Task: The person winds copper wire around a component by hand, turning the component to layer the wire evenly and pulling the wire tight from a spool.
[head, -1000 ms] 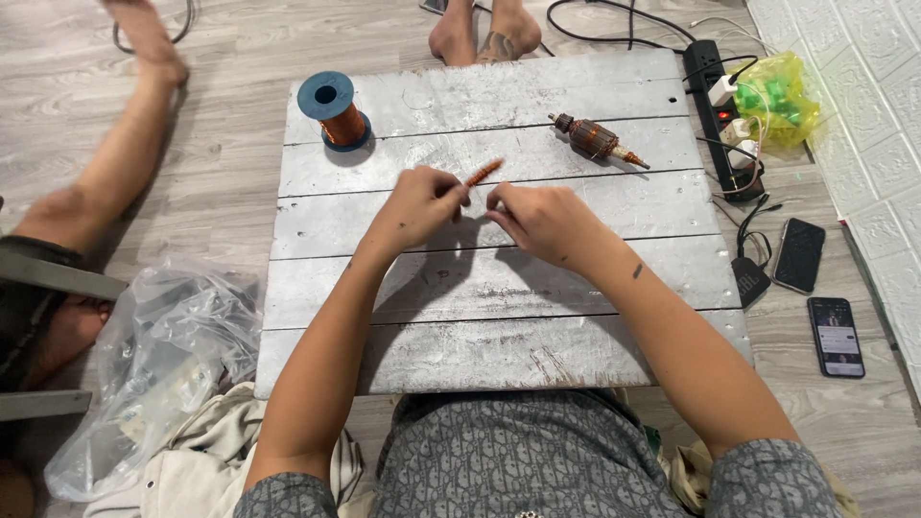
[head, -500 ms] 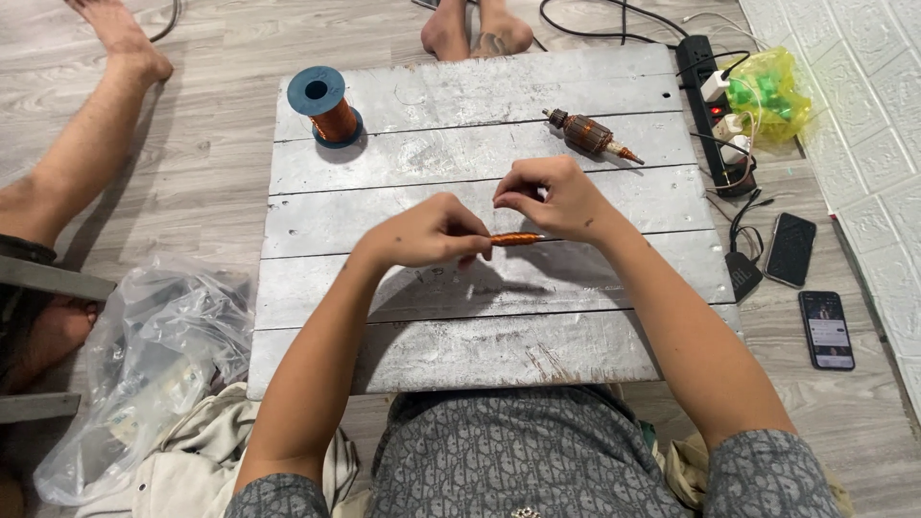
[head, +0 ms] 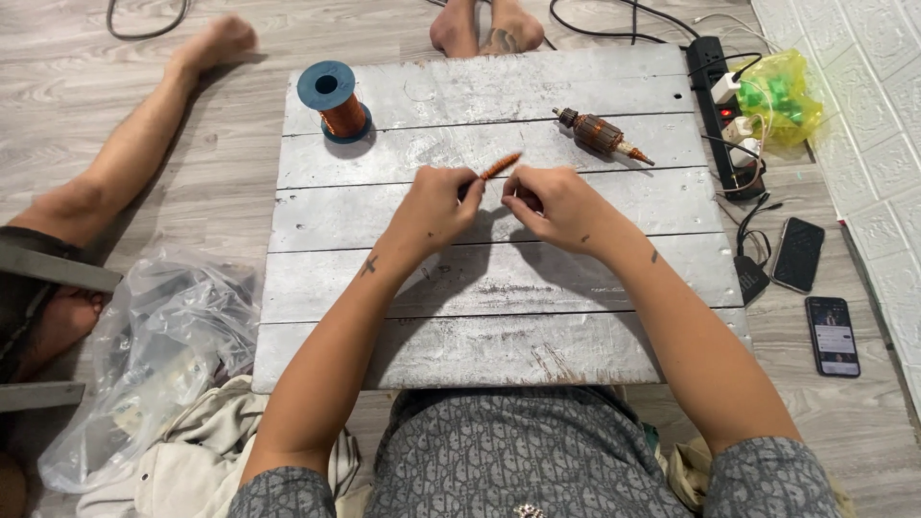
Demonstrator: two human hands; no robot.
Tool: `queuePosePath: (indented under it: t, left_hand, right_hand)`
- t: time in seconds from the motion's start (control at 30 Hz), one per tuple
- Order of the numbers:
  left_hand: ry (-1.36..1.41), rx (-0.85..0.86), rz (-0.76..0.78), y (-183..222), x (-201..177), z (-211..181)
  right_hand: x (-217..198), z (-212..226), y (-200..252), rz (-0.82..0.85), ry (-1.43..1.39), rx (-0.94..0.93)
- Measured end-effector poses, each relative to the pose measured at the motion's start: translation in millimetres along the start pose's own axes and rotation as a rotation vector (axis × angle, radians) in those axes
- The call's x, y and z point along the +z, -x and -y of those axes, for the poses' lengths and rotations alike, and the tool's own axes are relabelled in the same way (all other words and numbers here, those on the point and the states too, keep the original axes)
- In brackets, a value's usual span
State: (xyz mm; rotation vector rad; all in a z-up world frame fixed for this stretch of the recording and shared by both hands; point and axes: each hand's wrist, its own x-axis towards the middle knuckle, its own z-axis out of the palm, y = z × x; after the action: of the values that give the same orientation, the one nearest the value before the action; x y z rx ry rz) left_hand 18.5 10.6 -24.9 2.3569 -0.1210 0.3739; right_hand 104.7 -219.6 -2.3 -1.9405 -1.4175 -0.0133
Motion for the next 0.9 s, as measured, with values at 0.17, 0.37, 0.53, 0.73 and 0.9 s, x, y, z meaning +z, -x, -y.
queuePosePath:
  t: [0.17, 0.37, 0.53, 0.73, 0.9]
  left_hand:
    - [0.098, 0.067, -0.166, -1.1, -10.8, 0.7]
    - [0.281, 0.213, 0.022, 8.1, -31.8, -31.1]
    - [0.261, 0.213, 0.4, 11.1, -24.6, -34.4]
    - [-0.063, 0.009, 0.454, 6.6, -4.0, -24.6]
    - [-0.171, -0.089, 0.214, 1.8, -4.9, -7.8]
  right_hand:
    - [13.4, -11.8, -1.8, 0.004, -0.054, 0.115]
    - [14.7, -37.4, -3.0, -0.033, -0.182, 0.116]
    - [-7.1, -19.0, -5.4, -0.059, -0.173, 0.038]
    - [2.8, -8.3, -1.6, -0.018, -0.082, -0.109]
    - [6.8, 1.1, 2.3, -0.063, 0.216, -0.072]
